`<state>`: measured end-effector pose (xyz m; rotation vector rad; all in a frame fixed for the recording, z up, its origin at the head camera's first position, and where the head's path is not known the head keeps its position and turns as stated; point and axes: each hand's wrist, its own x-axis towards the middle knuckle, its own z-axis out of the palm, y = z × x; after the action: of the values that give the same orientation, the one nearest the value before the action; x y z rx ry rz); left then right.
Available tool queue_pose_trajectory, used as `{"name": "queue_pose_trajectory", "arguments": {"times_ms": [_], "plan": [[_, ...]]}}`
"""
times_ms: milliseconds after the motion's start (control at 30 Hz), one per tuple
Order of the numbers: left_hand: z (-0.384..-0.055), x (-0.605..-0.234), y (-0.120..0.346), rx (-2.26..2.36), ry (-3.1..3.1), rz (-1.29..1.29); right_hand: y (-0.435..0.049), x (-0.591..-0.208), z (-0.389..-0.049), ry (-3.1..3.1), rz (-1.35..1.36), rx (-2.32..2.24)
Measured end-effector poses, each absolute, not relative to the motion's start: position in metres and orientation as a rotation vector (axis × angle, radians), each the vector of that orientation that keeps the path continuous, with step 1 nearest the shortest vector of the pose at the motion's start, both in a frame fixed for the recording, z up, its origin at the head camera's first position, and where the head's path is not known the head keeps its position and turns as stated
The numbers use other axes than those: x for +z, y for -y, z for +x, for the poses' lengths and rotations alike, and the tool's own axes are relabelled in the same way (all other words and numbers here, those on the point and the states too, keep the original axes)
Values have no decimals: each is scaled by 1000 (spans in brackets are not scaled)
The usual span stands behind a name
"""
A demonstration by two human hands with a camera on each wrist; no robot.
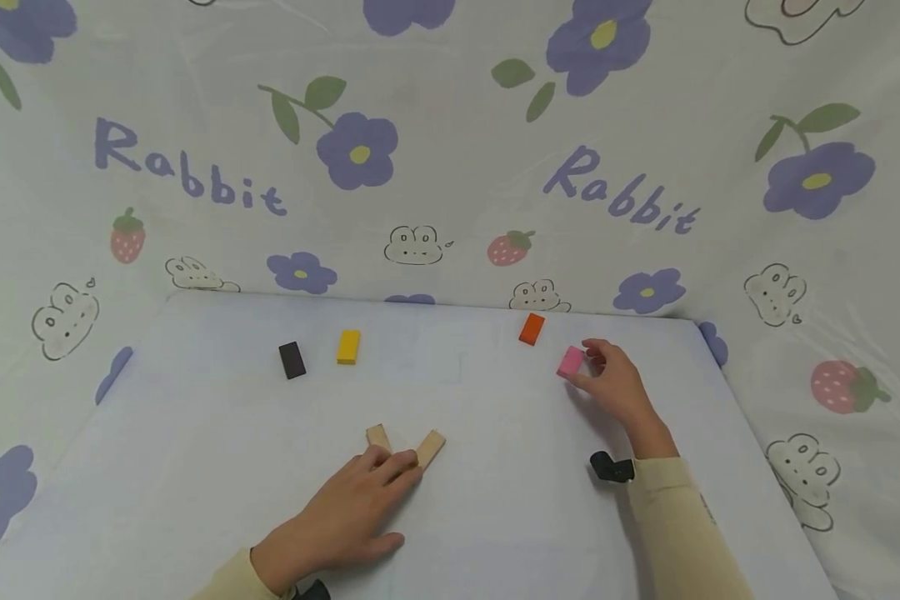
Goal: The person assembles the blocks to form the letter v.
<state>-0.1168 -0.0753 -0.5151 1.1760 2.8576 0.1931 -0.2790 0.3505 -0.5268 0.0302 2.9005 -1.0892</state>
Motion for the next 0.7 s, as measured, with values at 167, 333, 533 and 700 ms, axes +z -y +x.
{"name": "queue_pose_trajectory", "arguments": {"times_ms": [167, 333, 533, 700], "plan": [[-117, -517, 75, 196, -2871, 1186, -351, -530, -281, -2911, 16, -1062], [-117, -516, 75, 200, -2869, 1182, -350, -531, -283, -2902, 48, -1050], [-117, -515, 75, 217, -2873, 1186, -351, -532, -287, -2902, 82, -1051], [-118, -516, 75, 215, -2870, 1179, -351, -534, -288, -2898, 90, -1063]]}}
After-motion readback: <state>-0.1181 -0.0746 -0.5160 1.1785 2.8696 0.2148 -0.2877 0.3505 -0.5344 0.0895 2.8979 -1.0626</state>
